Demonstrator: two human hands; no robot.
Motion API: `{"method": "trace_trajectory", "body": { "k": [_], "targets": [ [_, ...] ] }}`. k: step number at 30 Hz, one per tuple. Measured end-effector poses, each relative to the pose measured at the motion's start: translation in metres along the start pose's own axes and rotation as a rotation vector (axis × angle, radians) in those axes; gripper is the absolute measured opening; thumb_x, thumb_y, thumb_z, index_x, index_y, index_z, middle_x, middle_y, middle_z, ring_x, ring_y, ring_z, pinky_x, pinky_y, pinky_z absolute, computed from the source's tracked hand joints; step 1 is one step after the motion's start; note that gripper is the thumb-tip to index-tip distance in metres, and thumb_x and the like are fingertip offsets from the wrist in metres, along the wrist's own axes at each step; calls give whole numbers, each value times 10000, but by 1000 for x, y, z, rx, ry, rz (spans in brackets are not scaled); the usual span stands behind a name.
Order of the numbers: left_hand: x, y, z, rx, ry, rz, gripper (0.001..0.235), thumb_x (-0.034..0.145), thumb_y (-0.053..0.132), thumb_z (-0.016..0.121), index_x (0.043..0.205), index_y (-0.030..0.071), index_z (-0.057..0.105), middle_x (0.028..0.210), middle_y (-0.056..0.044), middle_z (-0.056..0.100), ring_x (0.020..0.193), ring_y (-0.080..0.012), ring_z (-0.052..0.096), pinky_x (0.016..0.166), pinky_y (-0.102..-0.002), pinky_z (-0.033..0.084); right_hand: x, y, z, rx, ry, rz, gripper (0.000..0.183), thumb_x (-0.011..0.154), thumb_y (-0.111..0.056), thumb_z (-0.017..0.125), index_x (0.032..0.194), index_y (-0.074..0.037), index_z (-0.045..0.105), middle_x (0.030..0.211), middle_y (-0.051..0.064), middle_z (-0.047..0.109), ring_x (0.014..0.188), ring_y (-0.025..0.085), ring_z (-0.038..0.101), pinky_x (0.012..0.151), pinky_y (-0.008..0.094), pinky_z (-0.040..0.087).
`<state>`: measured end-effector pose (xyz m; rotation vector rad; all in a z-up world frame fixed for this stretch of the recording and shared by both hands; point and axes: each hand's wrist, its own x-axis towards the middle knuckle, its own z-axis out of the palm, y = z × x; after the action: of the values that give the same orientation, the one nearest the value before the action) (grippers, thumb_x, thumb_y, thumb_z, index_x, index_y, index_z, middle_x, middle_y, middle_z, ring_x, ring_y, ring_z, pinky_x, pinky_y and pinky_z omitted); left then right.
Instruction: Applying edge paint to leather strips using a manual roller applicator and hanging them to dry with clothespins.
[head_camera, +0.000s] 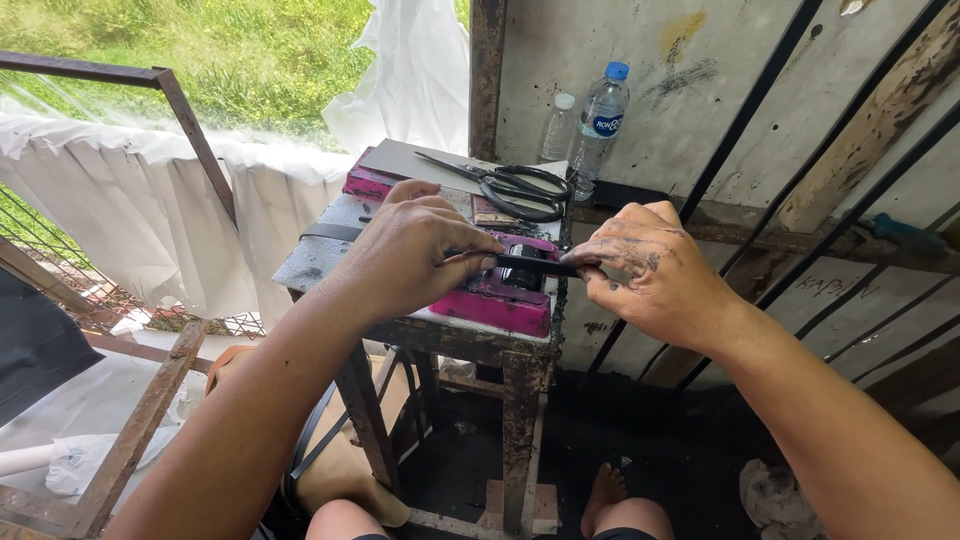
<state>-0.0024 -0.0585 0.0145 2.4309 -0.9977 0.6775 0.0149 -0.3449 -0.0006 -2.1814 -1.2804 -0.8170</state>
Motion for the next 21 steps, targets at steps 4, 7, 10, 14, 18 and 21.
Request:
{"method": "trace_trajectory", "body": {
  "k": [4, 7, 10, 14, 18, 21],
  "targets": [
    [0, -1, 0, 4, -4, 0, 140, 899, 233, 789, 1011, 153, 813, 801, -59, 796, 921, -239, 750, 1112, -568, 328, -9, 5, -2, -9, 18, 24, 124, 849, -72, 738, 933, -149, 785, 849, -13, 743, 895, 192, 678, 915, 367, 406],
    [0, -1, 0, 9, -7, -1, 136, 902, 233, 788, 1007, 149, 812, 798, -58, 795, 925, -235, 751, 1113, -565, 328, -15, 8, -6, -5, 29, 39, 127, 847, -50, 724, 919, -136, 784, 817, -4, 736, 884, 188, 681, 920, 359, 399],
    [0, 1, 0, 2, -9, -7, 134, 908, 227, 781, 1006, 141, 810, 799, -60, 795, 930, -241, 752, 1114, -570, 328, -18, 6, -13, -6, 22, 49, 126, 855, -59, 721, 927, -145, 779, 826, -9, 730, 890, 186, 675, 917, 351, 396],
    [0, 0, 0, 0, -7, -5, 148, 909, 230, 780, 1019, 135, 809, 793, -63, 796, 923, -242, 751, 1113, -567, 326, -29, 12, -19, -22, 44, 74, 134, 858, -51, 728, 929, -152, 781, 830, -17, 737, 896, 187, 675, 933, 337, 392],
    [0, 3, -1, -13, -8, -5, 149, 915, 233, 772, 1024, 137, 807, 794, -63, 797, 931, -244, 749, 1114, -572, 323, -36, 9, -26, -28, 71, 143, 157, 824, -25, 736, 926, -132, 790, 832, 9, 752, 906, 213, 683, 926, 332, 427],
    [1, -13, 8, 65, -29, 17, 235, 893, 413, 765, 1066, 268, 830, 891, 32, 808, 871, -154, 706, 1042, -471, 362, -48, 17, -32, -197, 1, 124, 170, 808, -46, 720, 891, -171, 801, 936, -70, 745, 932, 115, 634, 975, 368, 383]
  ]
}}
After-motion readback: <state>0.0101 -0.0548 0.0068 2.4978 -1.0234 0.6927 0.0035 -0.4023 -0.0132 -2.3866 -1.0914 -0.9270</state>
